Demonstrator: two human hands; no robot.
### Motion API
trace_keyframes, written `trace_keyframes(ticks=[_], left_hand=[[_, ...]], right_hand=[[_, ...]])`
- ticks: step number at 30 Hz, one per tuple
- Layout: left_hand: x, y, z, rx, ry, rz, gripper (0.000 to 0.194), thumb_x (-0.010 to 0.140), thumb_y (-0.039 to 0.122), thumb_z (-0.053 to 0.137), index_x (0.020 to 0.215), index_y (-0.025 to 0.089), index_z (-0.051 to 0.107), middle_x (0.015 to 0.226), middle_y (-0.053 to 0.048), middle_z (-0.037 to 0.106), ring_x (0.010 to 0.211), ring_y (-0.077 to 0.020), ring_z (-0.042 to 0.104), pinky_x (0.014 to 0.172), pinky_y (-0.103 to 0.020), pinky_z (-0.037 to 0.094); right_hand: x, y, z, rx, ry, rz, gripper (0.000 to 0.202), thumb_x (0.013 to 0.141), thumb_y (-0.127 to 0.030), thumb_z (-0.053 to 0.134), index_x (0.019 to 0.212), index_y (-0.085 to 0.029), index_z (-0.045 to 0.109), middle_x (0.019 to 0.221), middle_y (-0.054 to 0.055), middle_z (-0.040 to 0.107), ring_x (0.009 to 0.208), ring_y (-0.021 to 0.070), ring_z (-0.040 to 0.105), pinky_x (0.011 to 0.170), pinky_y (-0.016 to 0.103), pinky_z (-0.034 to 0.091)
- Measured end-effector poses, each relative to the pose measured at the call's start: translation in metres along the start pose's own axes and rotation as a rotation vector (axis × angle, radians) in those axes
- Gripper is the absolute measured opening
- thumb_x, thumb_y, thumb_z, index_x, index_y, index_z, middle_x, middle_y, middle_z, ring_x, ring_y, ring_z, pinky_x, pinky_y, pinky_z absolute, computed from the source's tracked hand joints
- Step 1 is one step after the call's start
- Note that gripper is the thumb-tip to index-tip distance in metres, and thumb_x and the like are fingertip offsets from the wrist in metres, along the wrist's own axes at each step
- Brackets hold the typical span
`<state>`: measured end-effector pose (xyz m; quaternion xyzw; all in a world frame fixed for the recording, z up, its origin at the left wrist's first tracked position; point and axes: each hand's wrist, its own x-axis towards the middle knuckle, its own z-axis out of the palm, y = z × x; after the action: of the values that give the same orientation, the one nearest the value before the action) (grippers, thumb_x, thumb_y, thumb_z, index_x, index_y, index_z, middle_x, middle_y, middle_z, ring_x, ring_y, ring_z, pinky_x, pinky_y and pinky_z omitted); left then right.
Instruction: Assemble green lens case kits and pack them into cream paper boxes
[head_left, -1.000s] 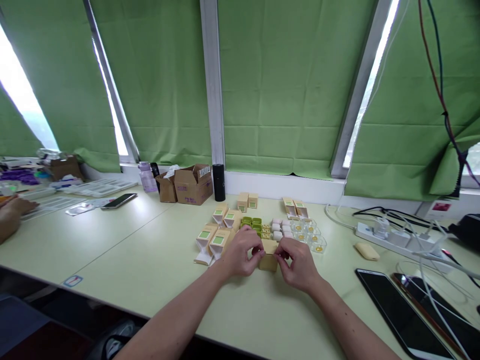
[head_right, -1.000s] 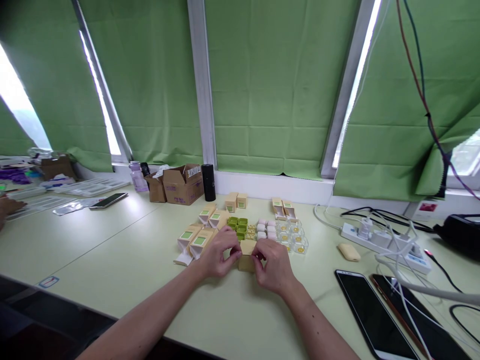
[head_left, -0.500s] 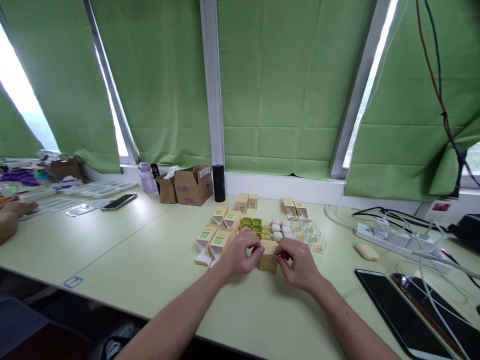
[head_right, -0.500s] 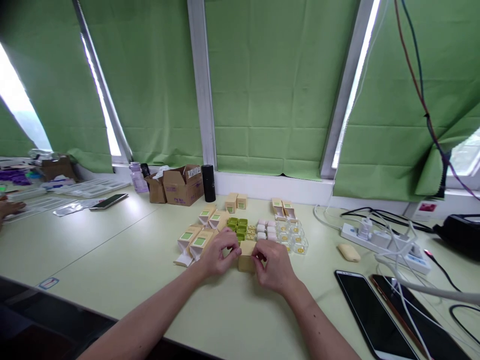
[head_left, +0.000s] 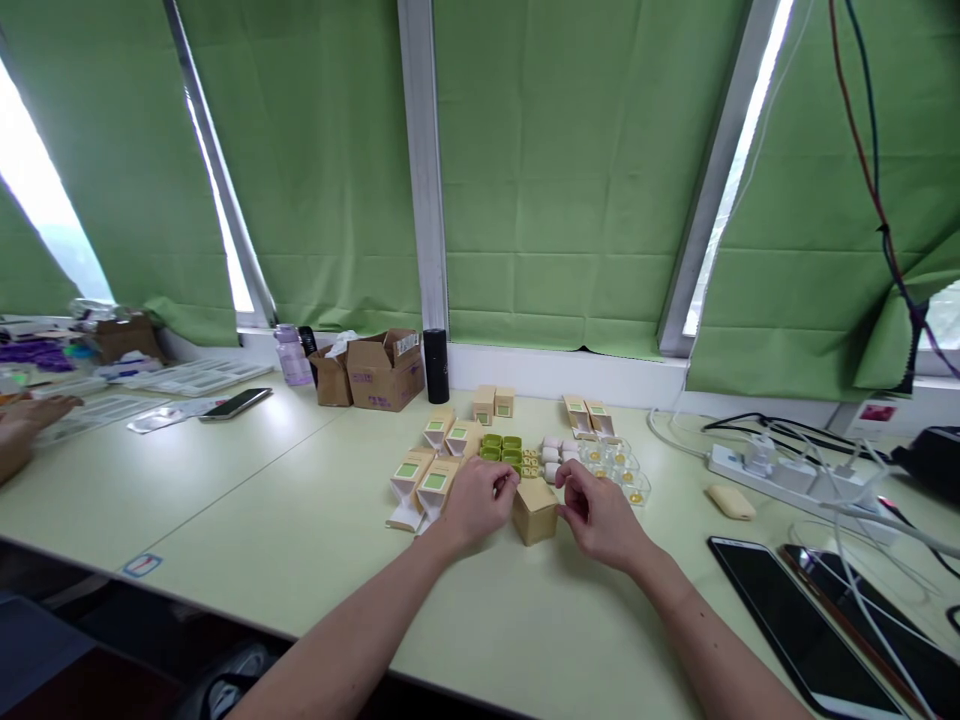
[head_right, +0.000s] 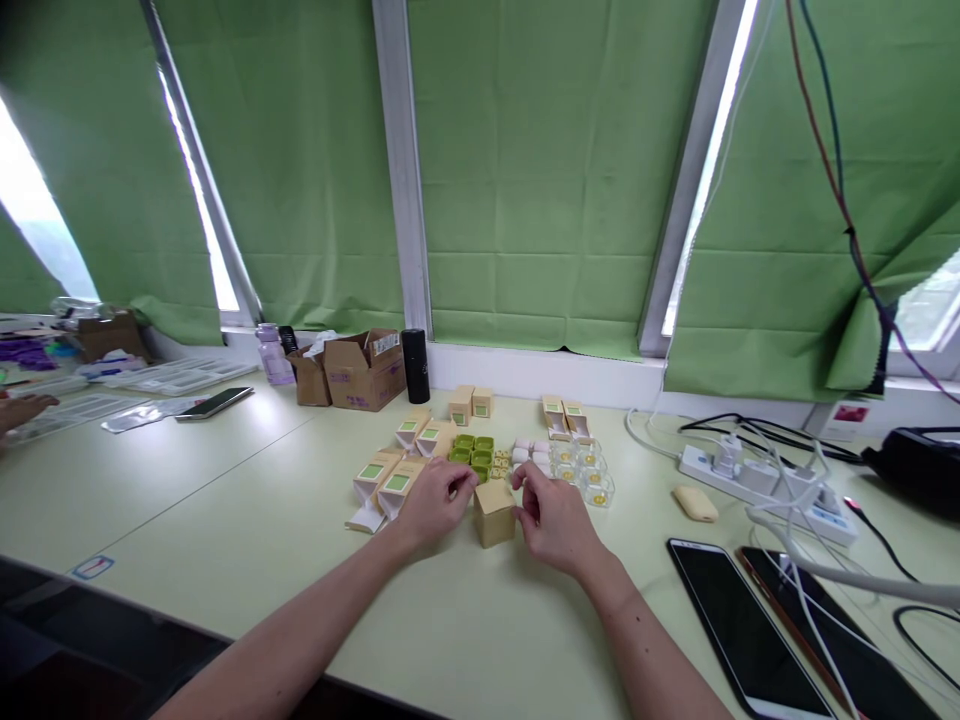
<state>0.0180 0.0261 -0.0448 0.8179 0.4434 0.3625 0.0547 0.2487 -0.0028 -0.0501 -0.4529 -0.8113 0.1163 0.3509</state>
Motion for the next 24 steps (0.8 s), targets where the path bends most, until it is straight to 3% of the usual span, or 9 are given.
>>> trace_keyframes(ticks=[4,9,13,16,24], left_hand=[[-0.001,0.001,-0.001,-0.011,-0.012,0.076,0.035,0.096,0.025,0.052,0.062,0.02,0.049,0.058,0.0,0.056,0.059,-0.016,0.046,0.071,-0.034,0.036],[-0.002,0.002,-0.001,-0.007,0.026,0.088,0.035,0.096,0.026,0.052,0.061,0.021,0.051,0.058,-0.001,0.056,0.059,-0.0172,0.048,0.07,-0.034,0.037],[-0.001,0.001,-0.001,-0.002,0.025,-0.03,0.027,0.1,0.03,0.052,0.088,0.021,0.073,0.066,-0.003,0.068,0.066,-0.0209,0.057,0.072,-0.035,0.04],[-0.001,0.001,-0.001,-0.006,-0.034,-0.051,0.028,0.101,0.029,0.051,0.105,0.023,0.079,0.073,-0.003,0.074,0.07,-0.0222,0.061,0.075,-0.035,0.042],[-0.001,0.004,-0.002,0.049,-0.013,-0.008,0.03,0.098,0.025,0.051,0.073,0.021,0.067,0.061,-0.002,0.064,0.062,-0.0193,0.054,0.069,-0.034,0.038]], right_hand=[[0.003,0.007,0.007,-0.08,0.065,0.071,0.02,0.085,-0.016,0.054,0.101,-0.026,0.047,0.068,-0.005,0.062,0.063,0.0196,0.059,0.062,0.027,0.032],[0.002,0.007,0.006,-0.004,0.121,0.047,0.02,0.085,-0.016,0.055,0.1,-0.027,0.047,0.066,-0.006,0.058,0.06,0.0182,0.055,0.061,0.027,0.032],[-0.001,-0.002,0.0,0.19,0.051,-0.031,0.025,0.084,-0.02,0.061,0.101,-0.028,0.045,0.062,-0.01,0.049,0.055,0.0157,0.046,0.058,0.026,0.034],[-0.003,-0.008,-0.001,0.194,-0.015,-0.036,0.03,0.081,-0.017,0.064,0.101,-0.028,0.044,0.062,-0.011,0.049,0.055,0.0152,0.046,0.058,0.026,0.032],[-0.002,-0.004,0.0,0.167,-0.009,-0.011,0.031,0.079,-0.014,0.058,0.1,-0.027,0.041,0.062,-0.01,0.051,0.057,0.0161,0.048,0.059,0.027,0.032]])
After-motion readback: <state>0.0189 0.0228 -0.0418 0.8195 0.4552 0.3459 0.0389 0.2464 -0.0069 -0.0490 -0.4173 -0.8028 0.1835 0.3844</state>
